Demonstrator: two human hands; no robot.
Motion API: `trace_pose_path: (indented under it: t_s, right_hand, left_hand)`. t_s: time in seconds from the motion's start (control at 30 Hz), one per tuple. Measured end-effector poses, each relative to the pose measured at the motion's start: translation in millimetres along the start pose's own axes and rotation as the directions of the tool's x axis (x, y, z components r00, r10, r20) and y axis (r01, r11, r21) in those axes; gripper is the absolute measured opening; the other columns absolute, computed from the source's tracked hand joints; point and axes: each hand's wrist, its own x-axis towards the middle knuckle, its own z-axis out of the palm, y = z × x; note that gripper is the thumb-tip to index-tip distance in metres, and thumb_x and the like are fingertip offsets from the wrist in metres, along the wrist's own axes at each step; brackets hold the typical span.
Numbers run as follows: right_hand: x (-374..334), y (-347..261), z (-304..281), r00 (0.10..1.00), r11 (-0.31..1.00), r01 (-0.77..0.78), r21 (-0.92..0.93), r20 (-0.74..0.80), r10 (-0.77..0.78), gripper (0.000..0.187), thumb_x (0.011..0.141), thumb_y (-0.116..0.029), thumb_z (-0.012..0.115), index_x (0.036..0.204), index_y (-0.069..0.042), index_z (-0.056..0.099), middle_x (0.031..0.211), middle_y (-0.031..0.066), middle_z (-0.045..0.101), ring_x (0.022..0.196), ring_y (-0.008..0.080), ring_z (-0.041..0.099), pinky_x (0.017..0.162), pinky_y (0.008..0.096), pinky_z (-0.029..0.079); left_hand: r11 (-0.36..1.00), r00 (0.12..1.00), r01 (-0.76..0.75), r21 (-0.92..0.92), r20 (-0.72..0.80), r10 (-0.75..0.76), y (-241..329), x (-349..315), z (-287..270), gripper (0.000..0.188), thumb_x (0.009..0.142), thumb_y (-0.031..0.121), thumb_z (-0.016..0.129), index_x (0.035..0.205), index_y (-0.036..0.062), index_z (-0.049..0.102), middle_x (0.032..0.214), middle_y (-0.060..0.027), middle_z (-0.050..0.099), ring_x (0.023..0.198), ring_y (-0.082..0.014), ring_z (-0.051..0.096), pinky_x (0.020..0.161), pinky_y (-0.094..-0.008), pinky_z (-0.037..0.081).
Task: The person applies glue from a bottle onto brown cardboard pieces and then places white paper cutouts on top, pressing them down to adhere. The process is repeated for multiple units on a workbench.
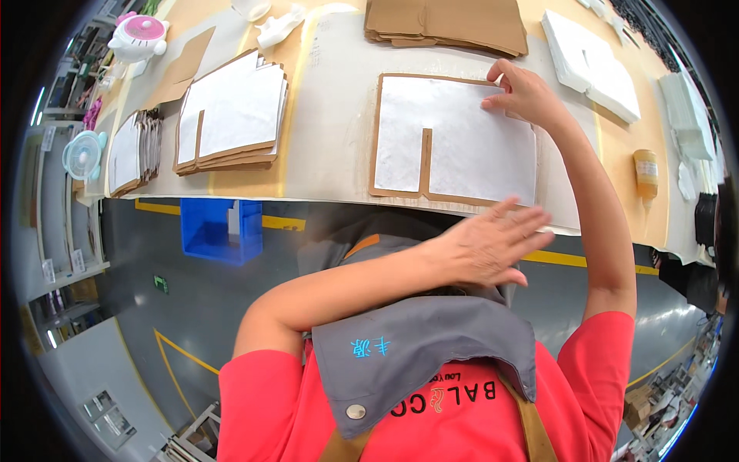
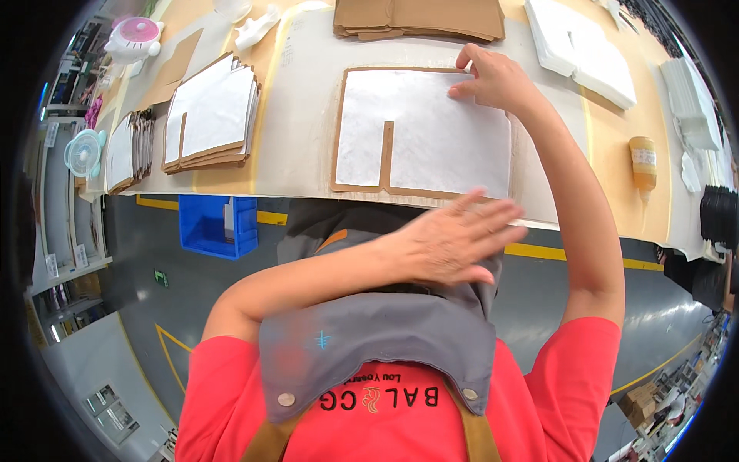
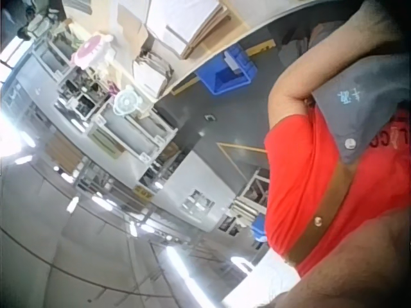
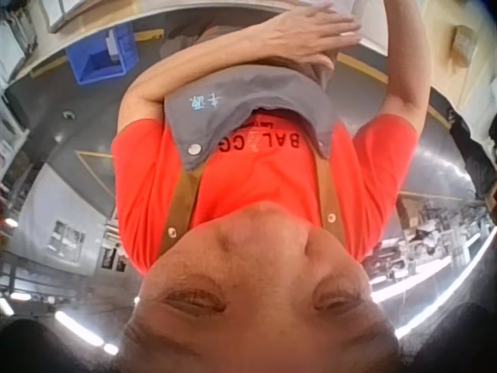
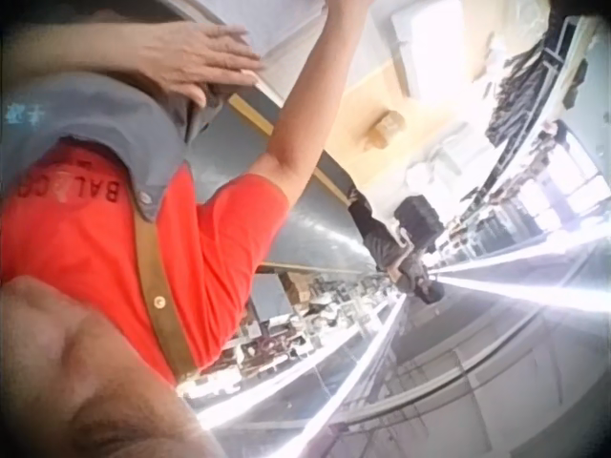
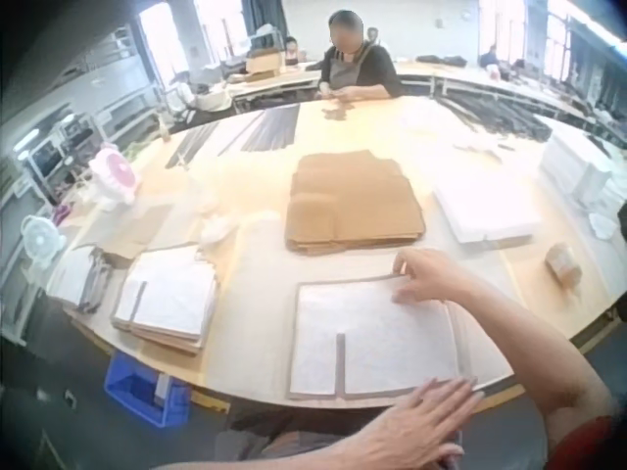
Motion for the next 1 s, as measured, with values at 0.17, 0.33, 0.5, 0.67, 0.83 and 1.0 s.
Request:
trace_pose_path:
  t_s: [0.17,0.33,0.5,0.67,0.83,1.0]
  right_hand:
    - [11,10,-9,0.997,0.999,-0.035,0.028,0.07,0.033,0.035,0.08,-0.029,0.082,0.091,-0.004,0.06,0.081,0.0032,0.057,0.079,0.0171,0.053,0.068,0.0319,0.042]
    - [9,8,-7,0.992,0.963,-0.108,0.245,0.097,0.087,0.031,0.083,-0.029,0.081,0.086,-0.005,0.061,0.075,-0.0032,0.053,0.076,0.0089,0.05,0.068,0.0279,0.041]
    - [-3,0,-13,0.966,0.851,-0.246,0.463,0.195,0.172,0.026,0.086,-0.027,0.079,0.089,-0.005,0.064,0.075,-0.0054,0.053,0.074,0.0068,0.05,0.068,0.024,0.042]
    - [-21,3,-8,0.996,0.924,-0.089,0.371,0.038,0.081,0.023,0.087,-0.022,0.078,0.091,-0.004,0.064,0.07,-0.0035,0.048,0.066,0.0094,0.042,0.061,0.0272,0.037]
    - [-70,-37,-32,0.979,0.892,0.007,0.451,-0.185,0.086,0.017,0.09,-0.011,0.073,0.101,-0.003,0.063,0.07,-0.0056,0.043,0.066,0.0046,0.037,0.058,0.0237,0.031]
    - [-67,-63,-60,0.958,0.899,0.004,0.438,-0.259,0.122,0.017,0.092,-0.007,0.07,0.108,-0.004,0.064,0.073,-0.0083,0.047,0.067,0.0006,0.041,0.058,0.0198,0.031]
  left_hand:
    - [0.925,0.952,0.271,0.265,0.071,-0.299,-40,-53,-73,0.087,0.095,0.059,0.051,0.158,0.004,0.028,0.166,-0.0133,0.024,0.155,-0.0249,0.018,0.125,-0.0519,0.007]
    - [0.894,0.931,0.289,0.343,0.114,-0.345,-55,-85,-84,0.083,0.097,0.065,0.042,0.16,0.014,0.027,0.168,-0.0065,0.021,0.155,-0.0238,0.015,0.125,-0.0532,0.004]
    - [0.851,0.914,0.313,0.422,0.11,-0.391,-59,-104,-89,0.081,0.098,0.067,0.038,0.161,0.0162,0.026,0.168,-0.0087,0.019,0.156,-0.0261,0.013,0.125,-0.0538,0.001]
    - [0.773,0.83,0.555,0.307,-0.144,-0.539,-75,-118,-105,0.076,0.102,0.056,0.045,0.159,0.009,0.029,0.166,-0.0178,0.02,0.155,-0.0315,0.014,0.124,-0.0523,0.004]
    - [0.756,0.64,0.576,-0.311,-0.404,-0.653,-91,-119,-112,0.07,0.095,0.025,0.071,0.152,0.0019,0.039,0.158,-0.0193,0.038,0.142,-0.0266,0.041,0.115,-0.0418,0.032]
    - [0.291,0.488,0.268,-0.918,-0.131,-0.863,-92,-106,-112,0.054,0.092,0.008,0.074,0.142,0.0029,0.054,0.124,-0.0053,0.064,0.098,-0.0051,0.056,0.081,-0.0225,0.046]
